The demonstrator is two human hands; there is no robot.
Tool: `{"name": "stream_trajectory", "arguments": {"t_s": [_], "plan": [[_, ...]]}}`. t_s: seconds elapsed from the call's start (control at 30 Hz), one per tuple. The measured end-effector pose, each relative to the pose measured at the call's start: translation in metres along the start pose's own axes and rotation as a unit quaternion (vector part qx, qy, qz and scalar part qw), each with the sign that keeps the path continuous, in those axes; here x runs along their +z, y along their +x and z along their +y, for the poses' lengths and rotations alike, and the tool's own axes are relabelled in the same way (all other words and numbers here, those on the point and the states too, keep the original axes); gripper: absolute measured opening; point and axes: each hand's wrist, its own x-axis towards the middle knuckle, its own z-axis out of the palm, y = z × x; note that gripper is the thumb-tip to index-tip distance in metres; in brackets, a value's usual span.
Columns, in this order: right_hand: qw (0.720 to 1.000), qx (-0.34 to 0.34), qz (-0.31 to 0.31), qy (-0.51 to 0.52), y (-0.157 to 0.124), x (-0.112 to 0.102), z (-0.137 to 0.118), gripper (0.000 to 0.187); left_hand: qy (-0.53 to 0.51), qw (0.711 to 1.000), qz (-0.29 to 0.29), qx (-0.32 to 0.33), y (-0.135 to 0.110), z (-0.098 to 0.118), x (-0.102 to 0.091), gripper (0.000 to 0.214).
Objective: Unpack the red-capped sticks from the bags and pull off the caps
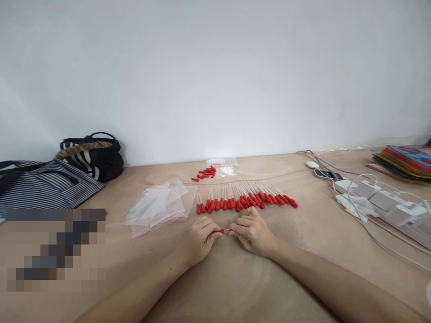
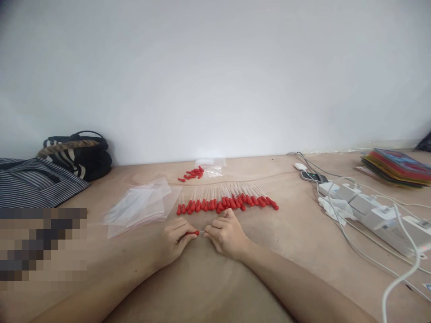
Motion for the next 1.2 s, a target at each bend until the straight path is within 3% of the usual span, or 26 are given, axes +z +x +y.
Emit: {"name": "stream_trajectory", "arguments": {"t_s": [0.23,0.4,0.47,0.57,0.77,1.0,1.2], "plan": [[0.998,0.059,0.020,0.028,-0.009,-0.002,0.012,0.026,0.023,0.997,0.046,-0.052,-0.004,-0.008,-0.013,0.017],[0.996,0.080,0.028,0.035,-0.010,0.003,0.014,0.025,0.132,0.977,0.094,-0.139,0.011,-0.028,-0.031,0.016],[0.995,0.087,0.036,0.037,-0.009,0.004,0.013,0.031,0.201,0.956,0.063,-0.205,0.019,-0.042,-0.036,0.019],[0.992,0.104,0.050,0.053,-0.008,0.005,0.012,0.031,0.237,0.940,0.025,-0.244,0.025,-0.061,-0.037,0.023],[0.987,0.116,0.071,0.081,-0.007,0.002,0.011,0.021,0.260,0.932,-0.014,-0.254,0.012,-0.077,-0.037,0.015],[0.985,0.129,0.075,0.090,-0.008,0.008,0.011,0.031,0.299,0.915,0.024,-0.269,-0.005,-0.080,-0.051,0.021],[0.988,0.142,0.050,0.040,-0.006,0.010,0.010,0.027,0.339,0.923,0.079,-0.163,0.005,-0.055,-0.043,0.020]]}}
